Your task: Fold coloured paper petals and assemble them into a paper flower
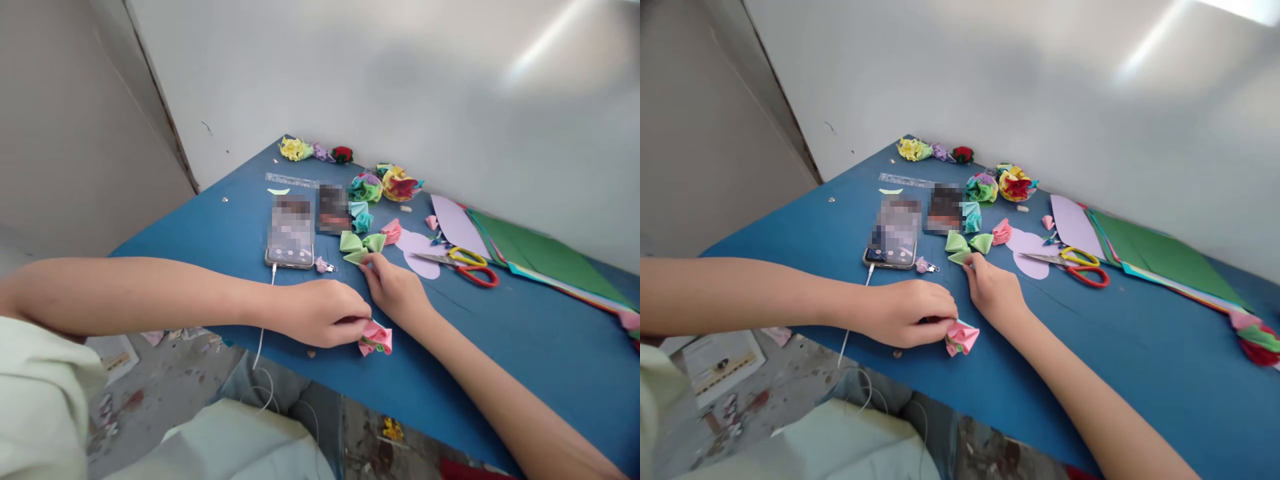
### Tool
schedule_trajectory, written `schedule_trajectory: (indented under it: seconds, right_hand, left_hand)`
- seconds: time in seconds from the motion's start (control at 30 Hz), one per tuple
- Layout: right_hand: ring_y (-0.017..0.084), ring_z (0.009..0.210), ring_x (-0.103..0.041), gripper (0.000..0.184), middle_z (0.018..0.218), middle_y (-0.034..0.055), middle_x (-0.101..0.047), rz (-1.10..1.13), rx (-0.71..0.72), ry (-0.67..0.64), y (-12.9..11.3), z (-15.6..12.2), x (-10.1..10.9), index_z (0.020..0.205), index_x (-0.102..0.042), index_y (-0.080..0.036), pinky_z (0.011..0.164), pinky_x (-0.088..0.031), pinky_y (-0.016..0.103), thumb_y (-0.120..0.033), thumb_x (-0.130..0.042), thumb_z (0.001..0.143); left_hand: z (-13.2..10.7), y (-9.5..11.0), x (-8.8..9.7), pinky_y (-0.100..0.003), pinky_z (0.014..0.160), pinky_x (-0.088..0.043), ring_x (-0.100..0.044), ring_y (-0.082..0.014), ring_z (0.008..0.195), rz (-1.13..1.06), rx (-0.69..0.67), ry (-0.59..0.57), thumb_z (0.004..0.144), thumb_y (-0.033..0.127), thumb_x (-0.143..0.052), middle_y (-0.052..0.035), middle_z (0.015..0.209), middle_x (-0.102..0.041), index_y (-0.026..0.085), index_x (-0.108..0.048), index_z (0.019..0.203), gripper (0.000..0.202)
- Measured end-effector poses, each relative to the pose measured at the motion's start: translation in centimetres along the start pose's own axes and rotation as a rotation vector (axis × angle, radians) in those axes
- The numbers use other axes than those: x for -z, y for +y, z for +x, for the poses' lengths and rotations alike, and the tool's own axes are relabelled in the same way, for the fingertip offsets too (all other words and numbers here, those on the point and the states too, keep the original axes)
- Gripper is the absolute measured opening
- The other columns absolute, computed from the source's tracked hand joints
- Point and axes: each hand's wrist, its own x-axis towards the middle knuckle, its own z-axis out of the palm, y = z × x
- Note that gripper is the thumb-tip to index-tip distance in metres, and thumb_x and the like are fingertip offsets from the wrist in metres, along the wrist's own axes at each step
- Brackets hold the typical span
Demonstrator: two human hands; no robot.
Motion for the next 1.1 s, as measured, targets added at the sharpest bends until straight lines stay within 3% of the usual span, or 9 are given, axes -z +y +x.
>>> schedule_trajectory:
  seconds: [0.17,0.33,0.53,0.63,0.73,0.9,1.0,1.1]
  right_hand:
    - [0.017,0.078,-0.062,0.016,0.087,0.0066,-0.064,0.112,0.067,0.042,0.6,-0.8,0.6,0.097,-0.051,-0.017,0.061,-0.045,0.026,-0.018,-0.038,0.087]
    - [0.012,0.064,-0.059,0.015,0.078,0.0025,-0.064,0.282,-0.001,0.1,-0.1,-0.9,1.5,0.096,-0.053,-0.017,0.06,-0.047,0.024,-0.018,-0.044,0.083]
    - [0.011,0.059,-0.051,0.007,0.068,-0.001,-0.057,0.373,-0.111,0.161,-1.6,-0.9,1.9,0.075,-0.053,-0.019,0.056,-0.044,0.023,-0.023,-0.057,0.08]
    - [0.013,0.066,-0.052,0.002,0.073,0.0013,-0.056,0.283,0.019,0.225,-2.0,-1.3,2.3,0.081,-0.052,-0.019,0.062,-0.044,0.025,-0.016,-0.052,0.081]
    - [0.018,0.078,-0.051,0.017,0.085,0.006,-0.06,0.113,0.216,0.244,-1.7,-1.6,3.0,0.096,-0.052,-0.017,0.071,-0.044,0.031,-0.01,-0.05,0.081]
    - [0.021,0.08,-0.049,0.042,0.093,0.0075,-0.063,-0.17,0.44,0.19,-0.7,-1.7,3.9,0.123,-0.042,-0.014,0.069,-0.038,0.036,-0.005,-0.043,0.082]
    - [0.022,0.078,-0.048,0.039,0.087,0.0087,-0.063,-0.158,0.491,0.138,-0.7,-1.8,3.6,0.121,-0.044,-0.011,0.068,-0.037,0.036,-0.009,-0.042,0.082]
    - [0.021,0.077,-0.048,0.037,0.087,0.0096,-0.061,-0.019,0.444,0.083,-1.2,-2.0,3.0,0.119,-0.045,-0.012,0.068,-0.037,0.035,-0.01,-0.041,0.082]
  left_hand:
    - [-0.1,0.1,0.6,-0.023,0.064,-0.04,-0.051,-0.0128,0.067,0.021,-0.002,0.012,0.087,0.018,-0.038,-0.0036,0.067,-0.057,0.014,-0.055,0.072,0.023]
    - [-0.2,0.1,1.0,-0.024,0.065,-0.04,-0.052,-0.0138,0.068,0.059,-0.016,0.033,0.086,0.017,-0.04,-0.0045,0.068,-0.058,0.013,-0.057,0.073,0.022]
    - [-0.4,0.0,1.0,-0.024,0.063,-0.04,-0.052,-0.0143,0.067,0.085,-0.027,0.026,0.085,0.017,-0.04,-0.0045,0.067,-0.057,0.014,-0.057,0.071,0.022]
    - [-0.4,0.0,1.0,-0.024,0.063,-0.04,-0.051,-0.014,0.067,0.105,-0.014,0.04,0.085,0.018,-0.039,-0.0047,0.067,-0.055,0.014,-0.057,0.072,0.022]
    - [-0.3,0.1,0.9,-0.024,0.066,-0.042,-0.051,-0.0143,0.07,0.12,-0.003,0.068,0.086,0.019,-0.037,-0.0057,0.07,-0.055,0.013,-0.057,0.075,0.023]
    - [-0.3,0.0,0.9,-0.025,0.071,-0.043,-0.049,-0.0154,0.075,0.125,-0.004,0.07,0.087,0.02,-0.036,-0.0058,0.071,-0.057,0.014,-0.057,0.074,0.025]
    - [-0.4,-0.2,1.0,-0.026,0.073,-0.043,-0.047,-0.0154,0.075,0.164,0.027,0.101,0.087,0.021,-0.037,-0.005,0.068,-0.056,0.015,-0.055,0.07,0.025]
    - [-0.4,-0.5,0.9,-0.027,0.073,-0.043,-0.046,-0.0149,0.072,0.171,0.034,0.092,0.086,0.021,-0.039,-0.004,0.065,-0.055,0.015,-0.054,0.066,0.025]
